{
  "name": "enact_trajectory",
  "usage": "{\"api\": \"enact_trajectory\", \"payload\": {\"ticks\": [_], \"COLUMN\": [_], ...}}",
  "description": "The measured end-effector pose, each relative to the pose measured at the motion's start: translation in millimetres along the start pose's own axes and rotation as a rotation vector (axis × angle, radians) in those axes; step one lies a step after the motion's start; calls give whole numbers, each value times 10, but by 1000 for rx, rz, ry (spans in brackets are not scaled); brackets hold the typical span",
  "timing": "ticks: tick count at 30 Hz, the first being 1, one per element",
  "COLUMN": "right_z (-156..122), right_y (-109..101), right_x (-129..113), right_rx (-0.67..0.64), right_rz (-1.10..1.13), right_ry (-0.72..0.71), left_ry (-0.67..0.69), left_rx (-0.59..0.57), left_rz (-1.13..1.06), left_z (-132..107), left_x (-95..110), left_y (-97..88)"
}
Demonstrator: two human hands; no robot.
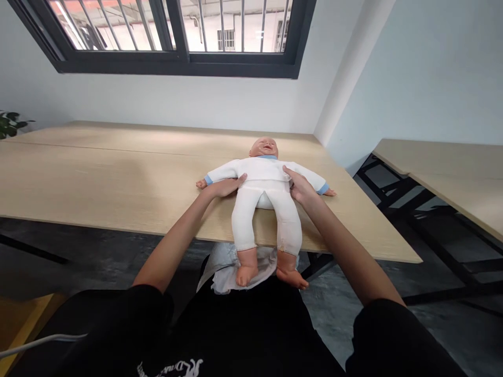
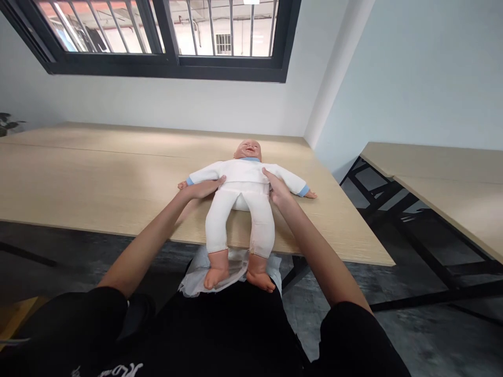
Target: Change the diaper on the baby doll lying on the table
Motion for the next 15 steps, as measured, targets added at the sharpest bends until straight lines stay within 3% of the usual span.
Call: {"api": "enact_trajectory", "payload": {"ticks": [2,6,9,12,13,15], "right_z": [-264,-892,-1393,-1919,-2068,-2266], "right_y": [-155,-456,-600,-767,-784,-773], "right_x": [13,-44,-127,-211,-179,64], "right_rx": [37,75,70,127,113,6], "right_rz": [26,-65,-260,-462,-577,-815], "right_ry": [31,-63,-182,-339,-367,-332], "left_ry": [42,-3,65,104,107,92], "left_rx": [-32,74,149,295,347,286], "left_rz": [21,20,-27,-45,-48,-68], "left_z": [-259,-874,-1342,-1807,-1951,-2139], "left_x": [67,110,321,539,591,637], "left_y": [57,92,142,103,83,195]}}
Point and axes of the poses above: each hand's wrist, its own z-axis towards the middle knuckle, its own y-axis out of the palm, x = y × z, the point moved 10 cm from there along z, towards the middle knuckle
